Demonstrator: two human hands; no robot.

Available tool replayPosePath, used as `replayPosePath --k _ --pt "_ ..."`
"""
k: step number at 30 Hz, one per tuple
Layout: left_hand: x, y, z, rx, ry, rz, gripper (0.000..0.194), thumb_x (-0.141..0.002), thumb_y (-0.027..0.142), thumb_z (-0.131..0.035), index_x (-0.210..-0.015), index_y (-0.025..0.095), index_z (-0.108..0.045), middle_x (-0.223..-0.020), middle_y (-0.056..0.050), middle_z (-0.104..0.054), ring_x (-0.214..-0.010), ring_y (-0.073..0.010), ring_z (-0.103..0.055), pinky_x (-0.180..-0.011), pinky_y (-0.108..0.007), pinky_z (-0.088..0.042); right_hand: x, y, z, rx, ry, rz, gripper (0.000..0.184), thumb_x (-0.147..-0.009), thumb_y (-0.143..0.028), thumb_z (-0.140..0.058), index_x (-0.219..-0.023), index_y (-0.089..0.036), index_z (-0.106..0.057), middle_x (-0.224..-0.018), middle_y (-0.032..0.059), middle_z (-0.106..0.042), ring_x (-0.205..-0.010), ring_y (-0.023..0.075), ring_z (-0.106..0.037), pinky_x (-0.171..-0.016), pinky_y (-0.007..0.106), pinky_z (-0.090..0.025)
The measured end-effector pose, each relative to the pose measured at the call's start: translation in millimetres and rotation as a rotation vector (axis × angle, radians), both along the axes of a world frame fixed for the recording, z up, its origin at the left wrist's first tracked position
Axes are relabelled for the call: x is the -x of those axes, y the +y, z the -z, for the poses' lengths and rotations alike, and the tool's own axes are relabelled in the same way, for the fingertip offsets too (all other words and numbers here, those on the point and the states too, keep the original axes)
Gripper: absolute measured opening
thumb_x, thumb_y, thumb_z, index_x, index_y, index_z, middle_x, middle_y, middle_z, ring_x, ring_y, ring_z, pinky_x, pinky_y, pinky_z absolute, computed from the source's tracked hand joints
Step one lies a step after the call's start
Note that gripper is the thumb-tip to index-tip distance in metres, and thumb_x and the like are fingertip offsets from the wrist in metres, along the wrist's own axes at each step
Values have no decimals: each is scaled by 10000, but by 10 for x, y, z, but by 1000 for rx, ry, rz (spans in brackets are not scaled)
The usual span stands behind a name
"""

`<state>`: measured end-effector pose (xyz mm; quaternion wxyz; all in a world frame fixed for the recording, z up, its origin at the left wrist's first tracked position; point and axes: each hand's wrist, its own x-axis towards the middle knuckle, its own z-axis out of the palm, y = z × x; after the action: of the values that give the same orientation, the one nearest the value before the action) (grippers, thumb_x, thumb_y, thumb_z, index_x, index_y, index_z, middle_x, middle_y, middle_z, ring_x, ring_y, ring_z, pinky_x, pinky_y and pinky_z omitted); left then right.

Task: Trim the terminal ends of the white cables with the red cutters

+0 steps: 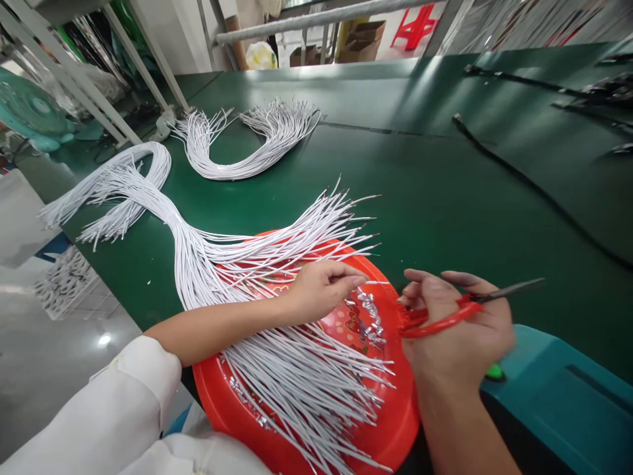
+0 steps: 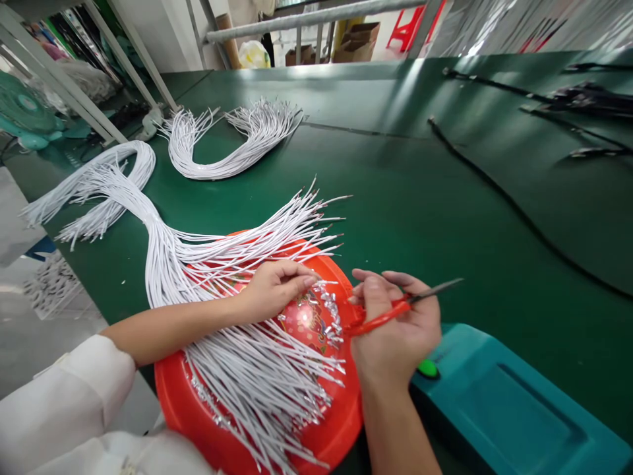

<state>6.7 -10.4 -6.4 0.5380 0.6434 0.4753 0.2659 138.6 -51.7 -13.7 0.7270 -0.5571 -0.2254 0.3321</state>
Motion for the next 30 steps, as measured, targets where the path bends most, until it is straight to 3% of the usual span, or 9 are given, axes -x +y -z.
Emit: replayPosePath --k 4,10,14,19,25,30 --pt "13 -12 -20 -150 -19 -48 207 -805 279 -563 -845 123 -692 -813 -60 -678 -711 -110 -581 -673 -226 -461 39 -15 66 77 -150 -60 282 -619 -266 -764 -800 -177 -567 -652 -5 -633 -552 117 -573 -572 264 -464" --pt "37 -64 110 -183 86 124 365 -837 296 -507 -1158 153 -605 -754 -27 -670 -634 -102 -556 -637 -230 -458 37 -56 119 49 -341 -95 229 -656 -264 -741 -789 -182 -573 -734 8 -638 -648 142 -603 -640 296 -488" --pt "33 -23 173 -118 36 208 274 -842 222 -474 -1026 152 -664 -912 -51 -696 -794 -122 -607 -748 -239 -475 52 -78 83 4 -361 -171 198 -664 -241 -727 -761 -197 -561 -730 -2 -629 -661 160 -624 -663 332 -514" --pt "30 7 131 -62 37 178 224 -836 203 -491 -944 149 -679 -894 -53 -702 -785 -124 -618 -736 -238 -481 41 -72 87 33 -381 -184 215 -646 -257 -738 -771 -195 -575 -735 5 -627 -663 156 -612 -649 319 -510" --pt "64 -4 92 -276 114 214 199 -836 212 -511 -905 180 -695 -905 -46 -712 -836 -138 -619 -771 -247 -469 6 -39 126 212 -253 -188 287 -612 -366 -752 -753 -186 -579 -652 -19 -588 -553 117 -536 -533 256 -452" --pt "100 -16 85 -358 155 268 222 -824 170 -469 -836 157 -691 -800 -40 -696 -754 -124 -606 -716 -228 -462 32 -89 130 116 -444 -208 191 -665 -298 -723 -751 -197 -586 -707 0 -628 -640 153 -594 -632 300 -487"
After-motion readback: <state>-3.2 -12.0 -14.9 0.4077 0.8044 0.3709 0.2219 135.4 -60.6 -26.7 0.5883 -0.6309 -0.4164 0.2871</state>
